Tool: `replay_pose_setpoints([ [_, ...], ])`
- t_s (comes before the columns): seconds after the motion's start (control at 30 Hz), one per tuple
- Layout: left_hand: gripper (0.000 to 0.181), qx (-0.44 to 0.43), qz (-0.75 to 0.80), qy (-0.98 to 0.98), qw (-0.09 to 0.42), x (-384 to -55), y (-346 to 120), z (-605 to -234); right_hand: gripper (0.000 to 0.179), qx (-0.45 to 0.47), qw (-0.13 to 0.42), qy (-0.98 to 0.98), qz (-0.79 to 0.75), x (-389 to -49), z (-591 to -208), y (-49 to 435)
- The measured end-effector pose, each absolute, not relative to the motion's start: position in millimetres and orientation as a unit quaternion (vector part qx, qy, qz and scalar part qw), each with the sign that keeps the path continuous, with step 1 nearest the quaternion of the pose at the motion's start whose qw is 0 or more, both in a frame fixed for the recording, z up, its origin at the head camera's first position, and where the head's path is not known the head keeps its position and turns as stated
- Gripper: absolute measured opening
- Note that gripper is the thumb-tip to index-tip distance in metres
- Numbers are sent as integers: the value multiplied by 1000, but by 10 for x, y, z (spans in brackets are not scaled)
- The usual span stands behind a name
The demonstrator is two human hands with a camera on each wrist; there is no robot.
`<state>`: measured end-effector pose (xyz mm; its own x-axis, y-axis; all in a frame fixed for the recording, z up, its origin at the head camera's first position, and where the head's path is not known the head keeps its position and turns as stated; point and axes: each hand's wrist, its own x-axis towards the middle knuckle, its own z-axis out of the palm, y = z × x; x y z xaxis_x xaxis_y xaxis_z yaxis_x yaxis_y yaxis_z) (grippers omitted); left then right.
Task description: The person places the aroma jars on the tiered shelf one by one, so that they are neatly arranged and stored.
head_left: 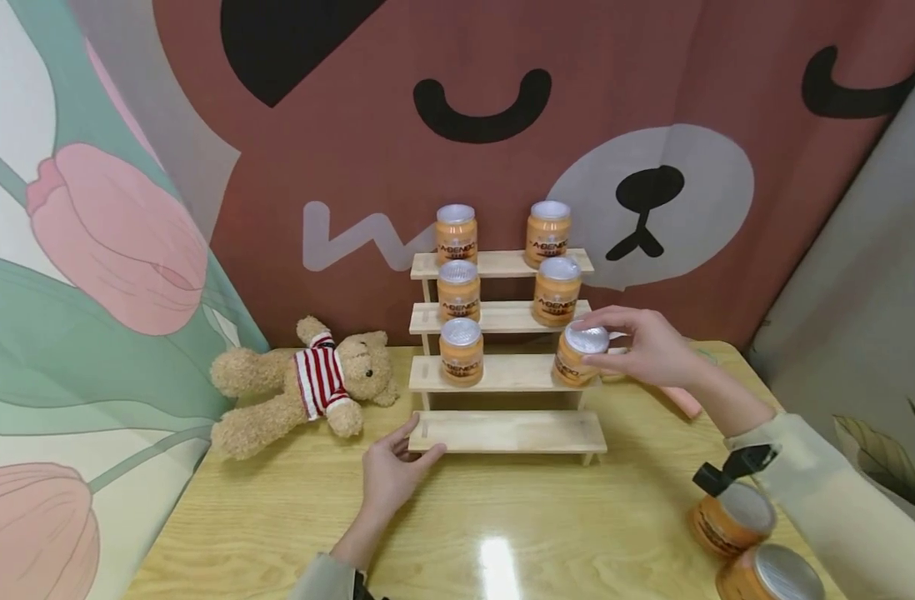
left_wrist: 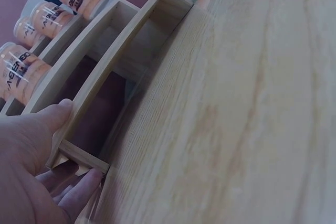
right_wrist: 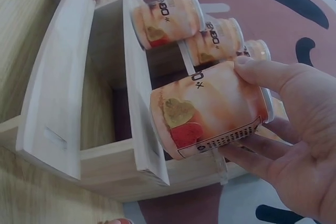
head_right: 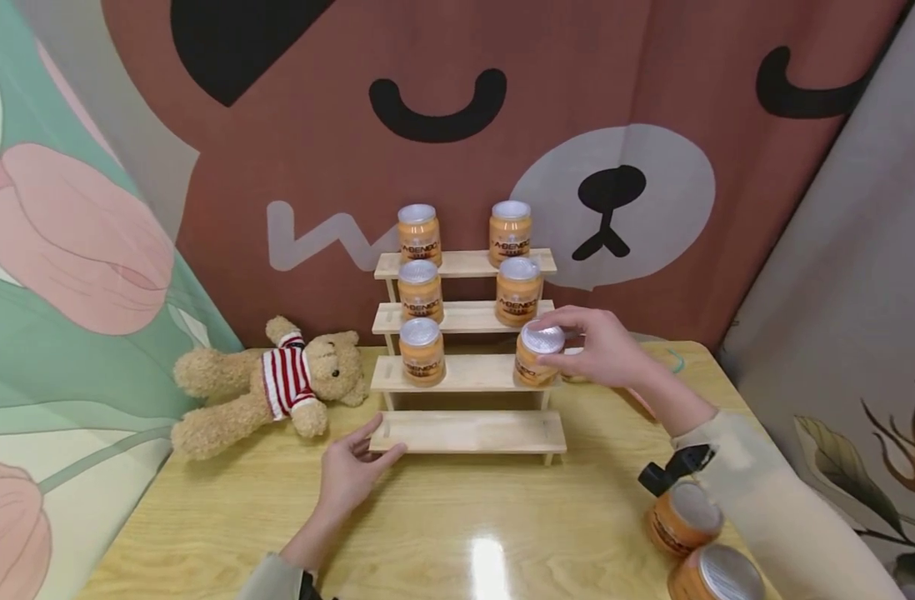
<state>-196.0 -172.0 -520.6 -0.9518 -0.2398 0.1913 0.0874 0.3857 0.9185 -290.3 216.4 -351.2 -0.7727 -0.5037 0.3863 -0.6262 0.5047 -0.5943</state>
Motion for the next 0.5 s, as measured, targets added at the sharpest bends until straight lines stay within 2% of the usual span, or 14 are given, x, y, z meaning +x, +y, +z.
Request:
replay_pose_setpoints([
  [0.2,66,44,-543,-824,157,-1944,-1712,-5203,42,335,96,-866,358,-2917,-3548,2094],
  [0.5,68,43,-554,-818,151,-1948,-1711,-5201,40,331,85,-861,376,-2948,-3597,1992],
])
